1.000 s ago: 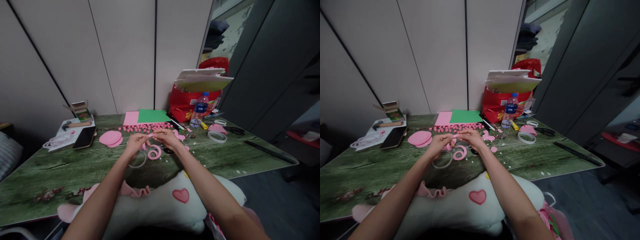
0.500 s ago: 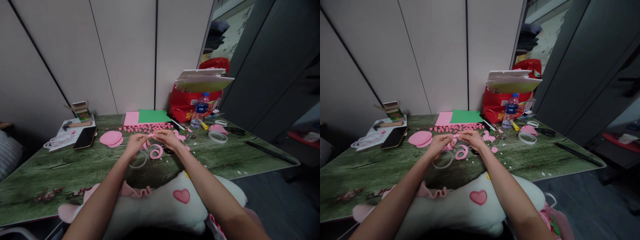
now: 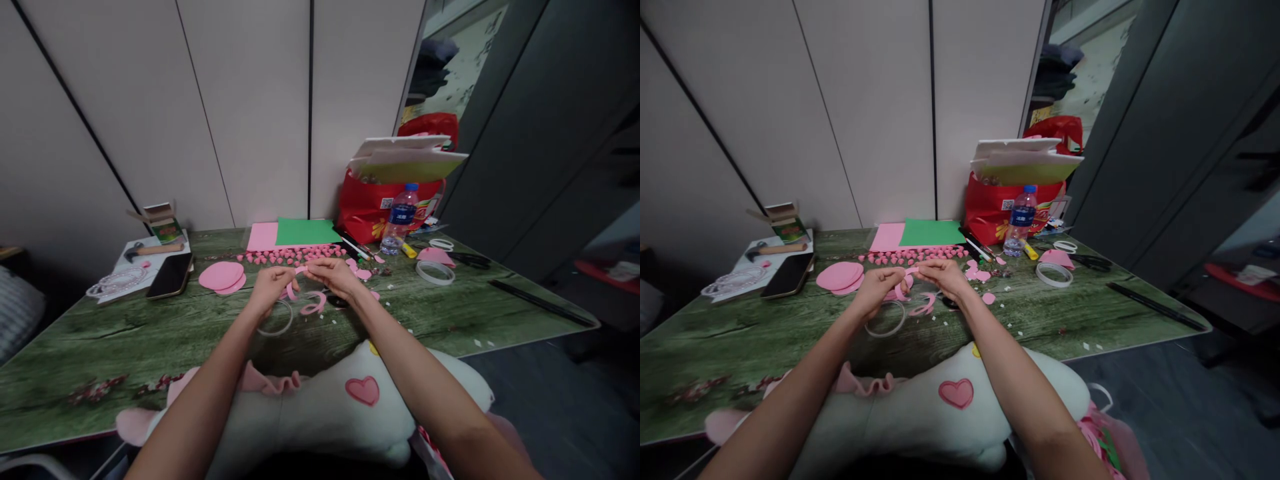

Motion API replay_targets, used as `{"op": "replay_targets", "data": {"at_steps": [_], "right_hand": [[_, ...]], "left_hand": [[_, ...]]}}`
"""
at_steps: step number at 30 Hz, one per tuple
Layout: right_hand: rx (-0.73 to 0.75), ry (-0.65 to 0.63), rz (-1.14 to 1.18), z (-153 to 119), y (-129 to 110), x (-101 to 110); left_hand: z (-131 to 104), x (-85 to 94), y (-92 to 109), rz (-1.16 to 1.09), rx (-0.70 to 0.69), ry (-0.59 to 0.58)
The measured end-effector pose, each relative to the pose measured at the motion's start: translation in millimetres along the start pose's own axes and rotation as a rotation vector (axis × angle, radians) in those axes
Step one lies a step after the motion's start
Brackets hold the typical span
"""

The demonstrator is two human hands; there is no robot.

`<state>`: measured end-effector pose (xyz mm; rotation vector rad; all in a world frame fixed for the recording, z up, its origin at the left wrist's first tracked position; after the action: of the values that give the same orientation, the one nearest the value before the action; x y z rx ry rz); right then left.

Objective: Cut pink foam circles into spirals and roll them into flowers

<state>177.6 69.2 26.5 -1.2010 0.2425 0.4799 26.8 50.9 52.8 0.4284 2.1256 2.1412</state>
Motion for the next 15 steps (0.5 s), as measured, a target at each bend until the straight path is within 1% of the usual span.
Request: {"op": "replay_targets", "data": {"at_steps": [2, 7, 15], "right_hand": [[-0.008, -0.016, -0.001, 0.3, 0.5, 0.8], [-0.006, 0.017, 0.003, -0.2, -0.2, 1.6], [0.014, 0.021, -0.01, -1.1, -0.9, -0.4]], "left_hand": [[-0.2, -0.1, 0.5, -0.019, 0.006, 0.003], [1.1, 1.0, -1.1, 0.013, 0.001, 0.004], [0.5, 1.6, -0.1, 0.034, -0.018, 0.016]]}}
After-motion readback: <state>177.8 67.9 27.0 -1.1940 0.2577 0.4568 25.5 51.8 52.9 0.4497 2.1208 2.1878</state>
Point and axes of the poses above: each hand's wrist, its own z-axis towards the middle knuckle, its own x-axis out of the back of the hand, y = z × x, the point moved 2 cm from there along z, towards the middle knuckle, and after that the axes turned 14 degrees about x, right-handed, at the moved point
